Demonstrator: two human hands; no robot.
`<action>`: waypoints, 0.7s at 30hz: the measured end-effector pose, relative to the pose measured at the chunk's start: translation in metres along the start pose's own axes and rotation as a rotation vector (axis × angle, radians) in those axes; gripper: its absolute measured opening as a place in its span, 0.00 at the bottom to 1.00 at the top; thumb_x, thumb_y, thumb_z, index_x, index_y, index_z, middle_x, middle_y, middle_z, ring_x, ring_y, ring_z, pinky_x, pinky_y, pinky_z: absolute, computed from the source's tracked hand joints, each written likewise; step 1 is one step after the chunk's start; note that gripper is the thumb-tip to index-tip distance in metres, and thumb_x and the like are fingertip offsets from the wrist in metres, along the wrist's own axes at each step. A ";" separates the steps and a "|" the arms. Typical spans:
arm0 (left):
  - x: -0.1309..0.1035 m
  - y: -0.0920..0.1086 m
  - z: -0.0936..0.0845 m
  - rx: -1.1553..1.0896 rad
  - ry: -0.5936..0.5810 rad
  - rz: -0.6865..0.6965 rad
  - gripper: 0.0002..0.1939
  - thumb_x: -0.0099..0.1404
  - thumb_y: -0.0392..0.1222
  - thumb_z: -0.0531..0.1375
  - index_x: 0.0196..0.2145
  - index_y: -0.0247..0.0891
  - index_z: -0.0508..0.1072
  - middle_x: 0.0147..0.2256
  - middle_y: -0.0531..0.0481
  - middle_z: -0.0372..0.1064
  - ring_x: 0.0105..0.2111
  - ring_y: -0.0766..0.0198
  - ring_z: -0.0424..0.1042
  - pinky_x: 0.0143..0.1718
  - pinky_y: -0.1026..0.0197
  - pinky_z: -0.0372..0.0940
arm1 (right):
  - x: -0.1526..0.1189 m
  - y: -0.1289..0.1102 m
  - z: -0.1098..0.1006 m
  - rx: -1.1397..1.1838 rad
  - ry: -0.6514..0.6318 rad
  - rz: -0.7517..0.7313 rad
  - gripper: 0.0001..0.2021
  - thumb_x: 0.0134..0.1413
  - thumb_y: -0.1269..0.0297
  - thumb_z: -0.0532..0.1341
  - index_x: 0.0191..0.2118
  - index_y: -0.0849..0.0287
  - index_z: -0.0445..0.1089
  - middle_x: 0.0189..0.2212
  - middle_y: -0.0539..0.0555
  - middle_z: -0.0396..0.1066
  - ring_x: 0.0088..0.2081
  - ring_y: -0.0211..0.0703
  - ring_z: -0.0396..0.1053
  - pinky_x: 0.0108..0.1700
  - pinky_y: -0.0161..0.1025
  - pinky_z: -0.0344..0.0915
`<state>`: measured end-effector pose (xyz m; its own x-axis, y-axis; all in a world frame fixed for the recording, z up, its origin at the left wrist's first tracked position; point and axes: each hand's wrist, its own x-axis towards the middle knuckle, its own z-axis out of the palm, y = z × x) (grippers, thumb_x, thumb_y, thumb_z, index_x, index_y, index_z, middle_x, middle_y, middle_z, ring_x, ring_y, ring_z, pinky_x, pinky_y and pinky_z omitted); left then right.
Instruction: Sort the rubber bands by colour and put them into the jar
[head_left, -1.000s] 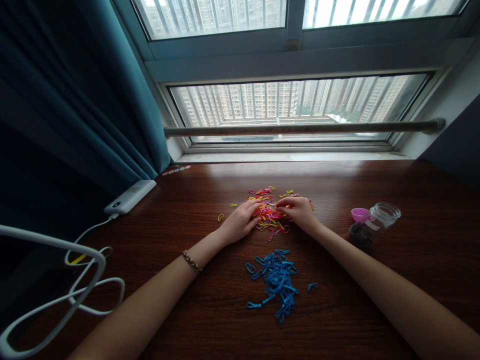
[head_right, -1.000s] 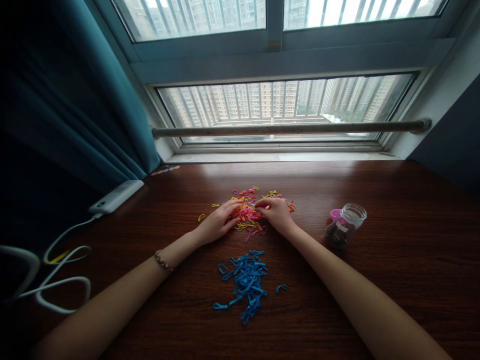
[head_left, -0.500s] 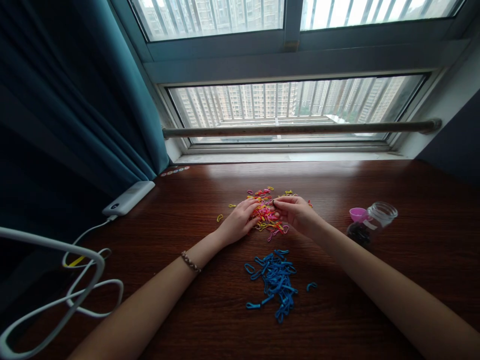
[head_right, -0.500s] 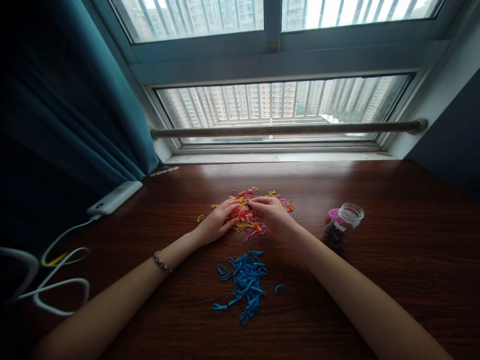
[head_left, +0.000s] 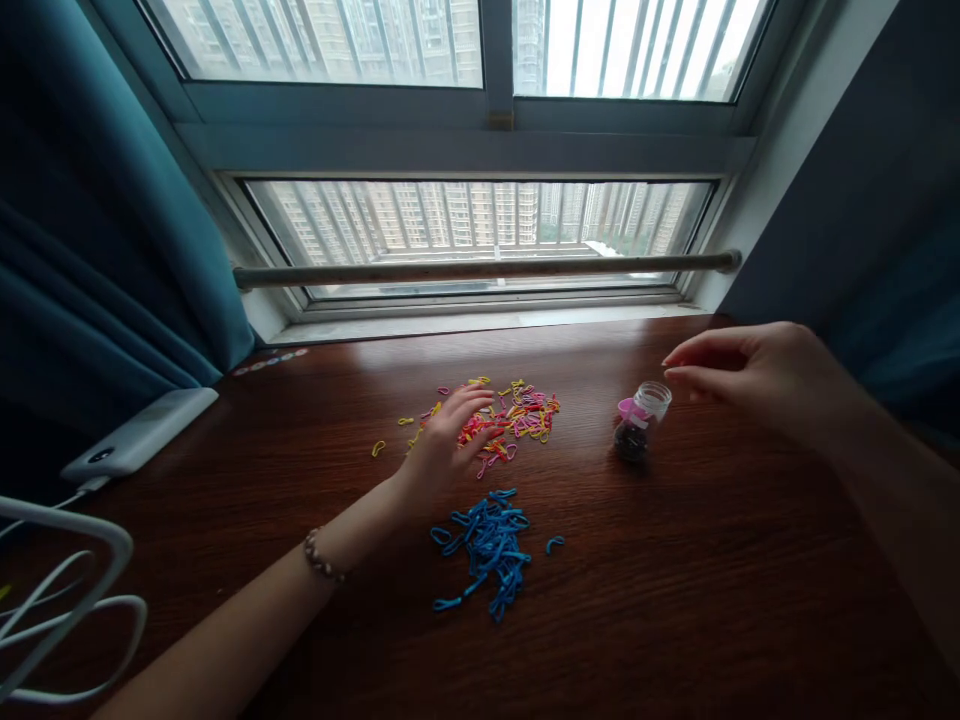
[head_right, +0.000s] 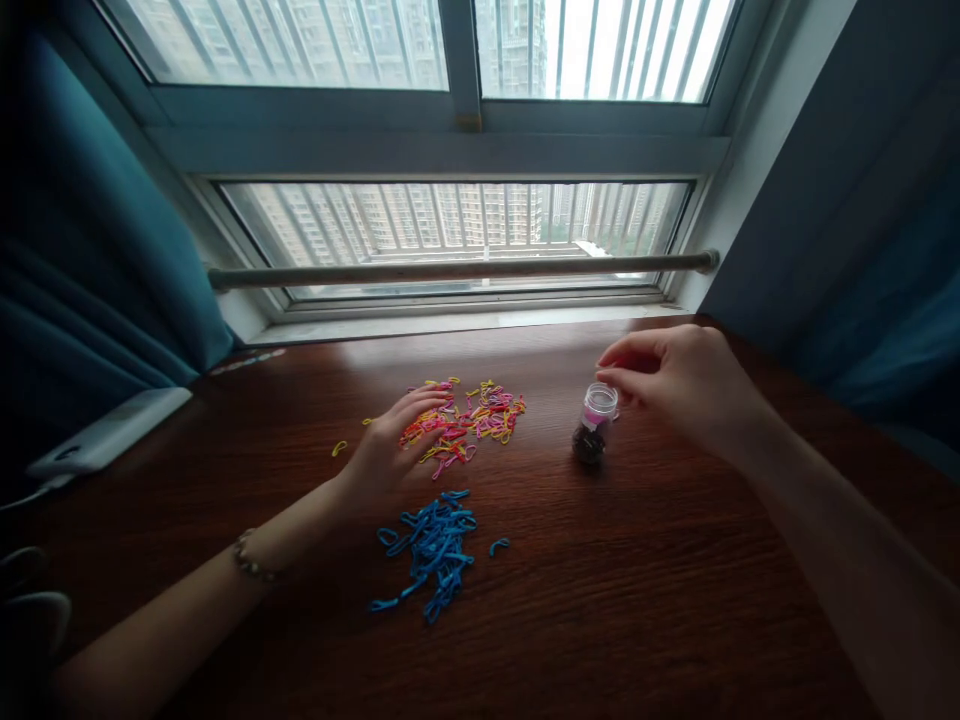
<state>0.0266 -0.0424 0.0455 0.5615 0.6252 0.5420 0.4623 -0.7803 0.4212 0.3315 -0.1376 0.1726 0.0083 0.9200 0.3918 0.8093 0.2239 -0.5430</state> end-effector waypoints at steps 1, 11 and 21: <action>0.007 0.014 0.007 -0.048 -0.014 0.023 0.16 0.62 0.42 0.54 0.48 0.39 0.64 0.49 0.46 0.63 0.54 0.58 0.58 0.56 0.51 0.54 | 0.003 0.008 -0.005 -0.030 -0.007 0.022 0.09 0.43 0.58 0.63 0.28 0.58 0.74 0.18 0.50 0.70 0.19 0.36 0.66 0.21 0.33 0.60; 0.077 0.083 0.109 -0.371 -0.141 -0.037 0.30 0.51 0.48 0.63 0.49 0.34 0.62 0.48 0.39 0.63 0.48 0.52 0.64 0.48 0.53 0.60 | 0.025 0.036 0.015 -0.268 -0.192 -0.172 0.07 0.41 0.72 0.59 0.22 0.57 0.74 0.16 0.47 0.70 0.20 0.35 0.66 0.23 0.30 0.58; 0.078 0.084 0.122 -0.470 -0.157 -0.095 0.33 0.48 0.47 0.65 0.50 0.36 0.60 0.48 0.41 0.63 0.48 0.53 0.64 0.49 0.53 0.59 | 0.022 0.037 0.011 -0.258 -0.190 -0.162 0.06 0.41 0.71 0.59 0.25 0.57 0.74 0.20 0.49 0.72 0.23 0.36 0.68 0.23 0.30 0.61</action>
<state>0.1922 -0.0574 0.0344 0.6451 0.6600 0.3850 0.1771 -0.6193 0.7649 0.3550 -0.1055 0.1532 -0.2221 0.9278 0.2998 0.9128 0.3060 -0.2705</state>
